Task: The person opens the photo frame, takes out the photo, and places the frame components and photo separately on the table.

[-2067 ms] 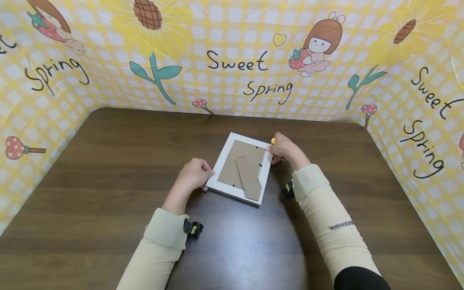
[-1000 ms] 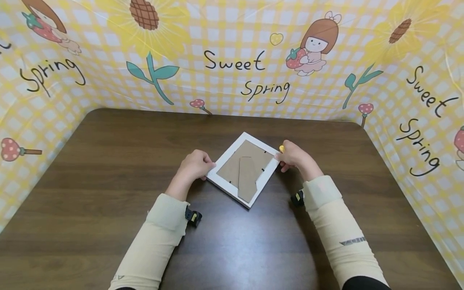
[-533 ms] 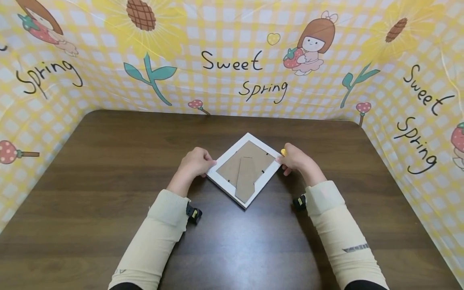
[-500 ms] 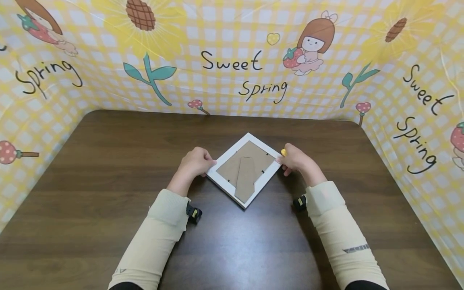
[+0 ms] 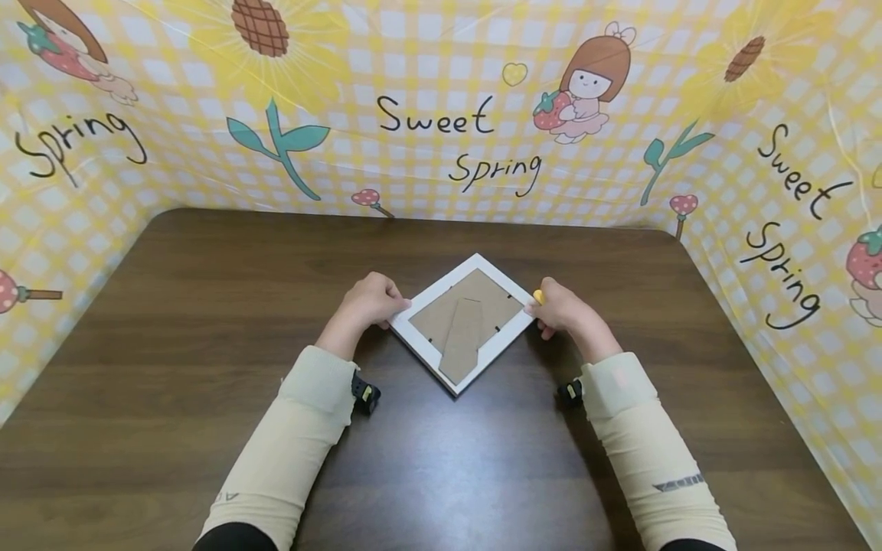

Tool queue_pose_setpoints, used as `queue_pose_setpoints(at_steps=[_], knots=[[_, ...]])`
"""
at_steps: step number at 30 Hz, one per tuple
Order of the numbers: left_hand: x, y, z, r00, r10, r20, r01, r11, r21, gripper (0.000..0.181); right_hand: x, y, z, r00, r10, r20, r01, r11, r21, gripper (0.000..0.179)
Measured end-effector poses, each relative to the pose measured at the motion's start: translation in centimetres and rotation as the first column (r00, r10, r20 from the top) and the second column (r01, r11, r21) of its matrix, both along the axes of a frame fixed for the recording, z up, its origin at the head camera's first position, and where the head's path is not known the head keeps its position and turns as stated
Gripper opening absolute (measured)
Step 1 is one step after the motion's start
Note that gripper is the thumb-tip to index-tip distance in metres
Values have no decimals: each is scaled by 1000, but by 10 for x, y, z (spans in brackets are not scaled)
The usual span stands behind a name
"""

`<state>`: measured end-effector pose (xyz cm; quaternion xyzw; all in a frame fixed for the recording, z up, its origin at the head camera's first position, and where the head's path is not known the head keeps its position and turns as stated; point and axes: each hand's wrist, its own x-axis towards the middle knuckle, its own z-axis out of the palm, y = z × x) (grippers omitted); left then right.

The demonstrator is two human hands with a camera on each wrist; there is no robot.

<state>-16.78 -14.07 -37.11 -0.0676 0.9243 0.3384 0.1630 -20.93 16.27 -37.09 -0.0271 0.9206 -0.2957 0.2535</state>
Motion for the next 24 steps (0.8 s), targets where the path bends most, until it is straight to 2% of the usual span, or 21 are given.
queue_pose_setpoints(at_steps=[10,12,14,16,17,20,24], knots=[[-3,-5,0,1000,-2,-5,2,1000,26,30,3,0,4,1000,-8,13,8,1000,-6,27],[-3,-6,-1,1000,5,4,-5,998,55,31,1,1,5,1000,-8,14,8,1000,-7,22],[-2,-9,-3,999,28,36,-32,992,126,31,-2,4,7,1000,-11,14,11,1000,-2,15],[0,-14,-5,996,55,77,-71,971,227,31,-5,6,10,1000,-7,-14,8,999,31,12],[1,-17,-6,992,69,103,-95,954,283,32,-7,6,11,999,2,-38,0,999,54,12],[8,-27,-8,977,87,195,-166,886,434,39,-12,6,16,993,37,-111,-25,994,110,16],[20,-34,-6,955,72,289,-226,806,547,47,-20,1,20,982,65,-178,-41,990,137,20]])
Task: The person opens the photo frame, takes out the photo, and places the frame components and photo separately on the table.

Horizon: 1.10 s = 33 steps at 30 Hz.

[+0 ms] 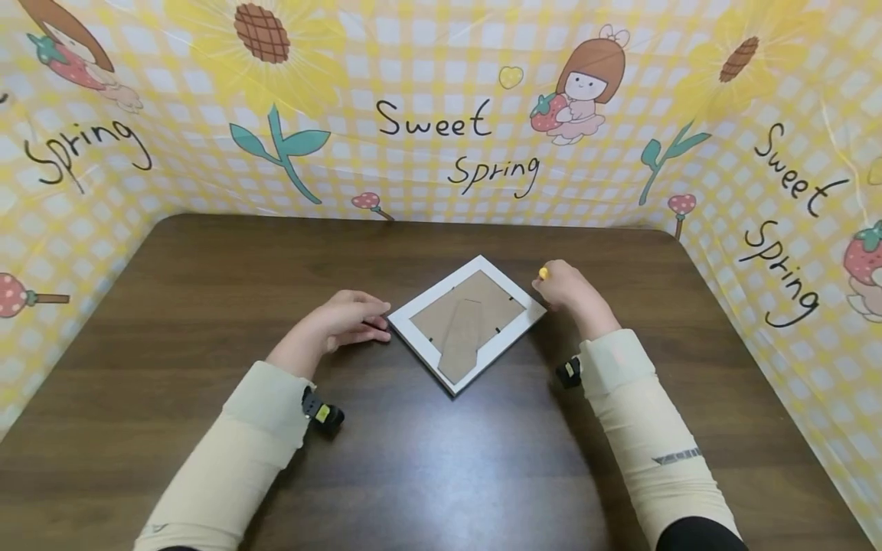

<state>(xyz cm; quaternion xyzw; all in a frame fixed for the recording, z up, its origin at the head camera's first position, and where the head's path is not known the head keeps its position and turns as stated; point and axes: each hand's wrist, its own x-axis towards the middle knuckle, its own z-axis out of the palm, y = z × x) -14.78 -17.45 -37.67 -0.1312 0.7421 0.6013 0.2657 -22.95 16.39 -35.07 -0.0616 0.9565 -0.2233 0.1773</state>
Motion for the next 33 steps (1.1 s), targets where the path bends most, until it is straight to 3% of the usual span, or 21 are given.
queue_pose_setpoints(at_steps=[4,9,12,16,20,25,33], knots=[[12,1,0,996,64,68,-72,990,119,44,-9,-12,3,1000,-5,4,5,1000,-28,24],[24,10,-2,967,191,167,-230,940,252,35,-21,-33,4,999,46,7,-46,999,-15,18],[27,17,-2,948,249,200,-300,909,289,30,-28,-42,3,999,48,6,-48,999,-7,15],[28,23,-5,935,285,213,-341,888,308,27,-32,-48,-1,999,31,38,-32,999,11,18],[27,27,-7,934,279,224,-338,890,305,21,-31,-51,-5,996,36,82,-40,998,42,21],[24,30,-8,933,265,242,-331,896,297,14,-32,-53,-8,996,64,64,-67,996,54,18],[20,27,-5,940,251,233,-306,921,243,39,-32,-57,-5,995,75,64,-81,992,93,8]])
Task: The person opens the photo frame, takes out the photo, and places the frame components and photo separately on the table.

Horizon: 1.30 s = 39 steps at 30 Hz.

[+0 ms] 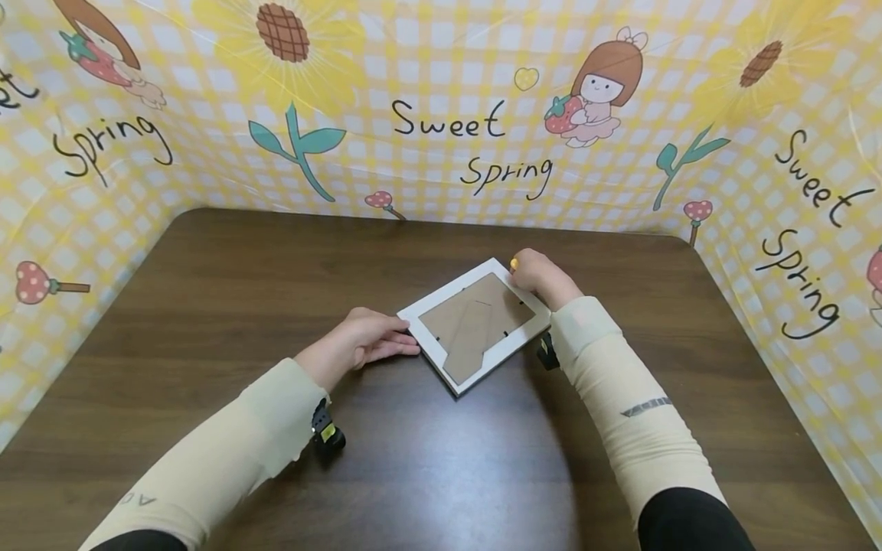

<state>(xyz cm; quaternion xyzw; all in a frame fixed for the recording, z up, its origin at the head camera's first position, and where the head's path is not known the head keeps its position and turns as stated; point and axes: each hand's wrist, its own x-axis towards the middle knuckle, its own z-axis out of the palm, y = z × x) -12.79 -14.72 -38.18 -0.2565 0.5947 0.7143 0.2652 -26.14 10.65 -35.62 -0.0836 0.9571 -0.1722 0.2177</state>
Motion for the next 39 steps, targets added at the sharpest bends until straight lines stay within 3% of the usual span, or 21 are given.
queue_pose_setpoints(at_steps=[6,11,17,27,32,39], knots=[[-4,0,2,1000,-17,20,18,1000,-23,37,0,3,3,999,18,32,-20,999,36,9],[-10,1,1,1000,-21,15,22,1000,-14,33,0,12,4,997,45,55,-46,999,10,12],[-15,1,2,1000,-19,17,20,1000,-23,31,-2,21,1,994,21,108,-17,999,-31,14],[-26,3,3,999,-34,22,35,996,-80,32,-1,28,3,990,11,141,-10,1000,-3,6],[-33,3,4,999,-44,25,46,995,-93,32,1,30,3,989,0,148,1,1000,-7,12],[-41,3,4,999,-40,32,44,993,-108,20,0,33,3,986,-9,166,8,1000,1,14]])
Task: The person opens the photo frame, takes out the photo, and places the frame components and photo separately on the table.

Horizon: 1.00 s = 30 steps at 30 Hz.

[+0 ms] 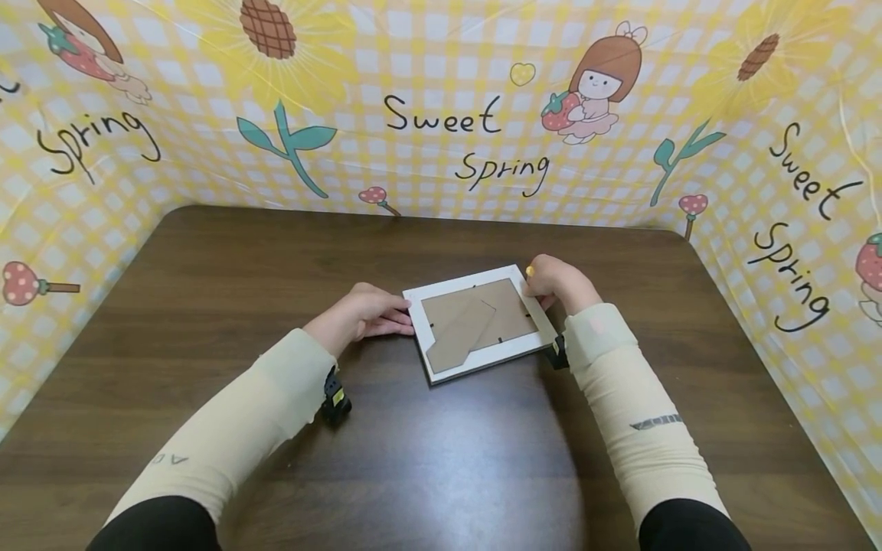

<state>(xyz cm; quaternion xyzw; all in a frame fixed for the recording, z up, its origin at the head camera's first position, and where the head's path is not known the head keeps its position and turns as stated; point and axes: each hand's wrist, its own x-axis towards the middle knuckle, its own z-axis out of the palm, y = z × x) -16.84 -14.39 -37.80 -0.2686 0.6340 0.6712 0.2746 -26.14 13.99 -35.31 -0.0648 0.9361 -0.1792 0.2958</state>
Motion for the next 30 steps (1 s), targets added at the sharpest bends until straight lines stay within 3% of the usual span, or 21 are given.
queue_pose_setpoints(at_steps=[8,19,30], knots=[[-7,-1,-2,1000,-19,-22,18,999,-45,24,1,2,-2,1000,-15,8,15,1000,-12,11],[-18,-2,-2,994,-101,-45,96,991,-98,39,3,3,-3,997,-71,7,71,997,9,15],[-26,0,-2,994,-101,-53,93,986,-136,42,5,8,-8,998,-69,17,68,998,5,17]])
